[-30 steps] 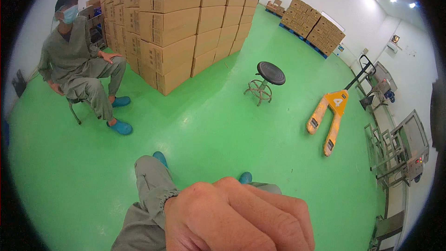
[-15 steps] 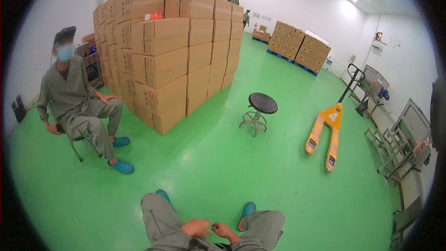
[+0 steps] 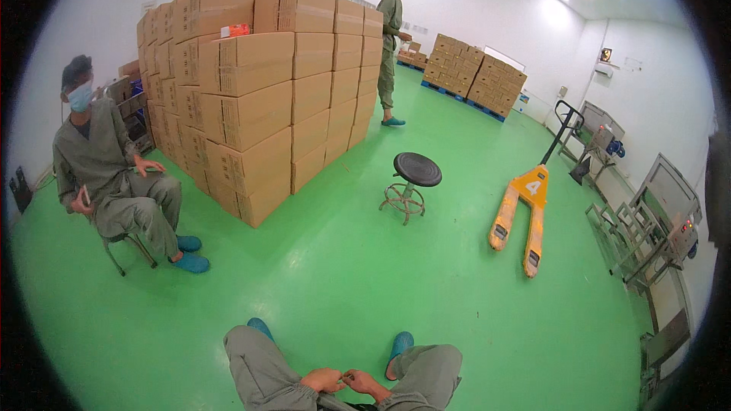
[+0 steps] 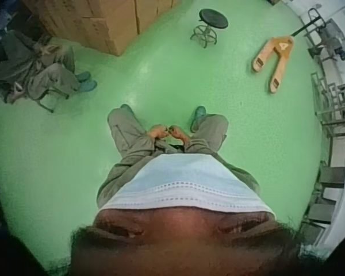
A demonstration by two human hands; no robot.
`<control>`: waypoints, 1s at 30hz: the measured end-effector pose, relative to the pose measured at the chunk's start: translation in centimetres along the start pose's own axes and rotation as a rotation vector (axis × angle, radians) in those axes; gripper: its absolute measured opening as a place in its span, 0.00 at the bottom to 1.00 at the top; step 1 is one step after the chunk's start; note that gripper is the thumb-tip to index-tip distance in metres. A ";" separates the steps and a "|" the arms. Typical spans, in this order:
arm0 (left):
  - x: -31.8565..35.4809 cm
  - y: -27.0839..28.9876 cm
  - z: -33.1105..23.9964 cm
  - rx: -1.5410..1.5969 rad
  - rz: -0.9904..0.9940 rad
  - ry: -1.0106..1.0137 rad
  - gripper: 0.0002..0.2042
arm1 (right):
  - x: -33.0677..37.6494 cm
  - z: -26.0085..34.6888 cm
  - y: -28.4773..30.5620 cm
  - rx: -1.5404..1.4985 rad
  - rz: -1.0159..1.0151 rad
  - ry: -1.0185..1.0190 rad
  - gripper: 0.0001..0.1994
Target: The person repeatedly picks up flattened cardboard sheets from a stack and folds them into boxes by hand.
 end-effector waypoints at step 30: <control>0.8 0.6 -1.2 -0.012 0.090 -0.010 0.24 | -0.2 -0.3 -0.2 -0.007 -0.009 -0.041 0.25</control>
Point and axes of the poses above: each hand's wrist, its own x-axis away from the middle knuckle, its own y-axis out of the back of the hand, z = x × y, the point moved 2 cm from there along -x, towards the middle knuckle, and after that the axes turned 2 degrees about -x, right-handed, at the moved point
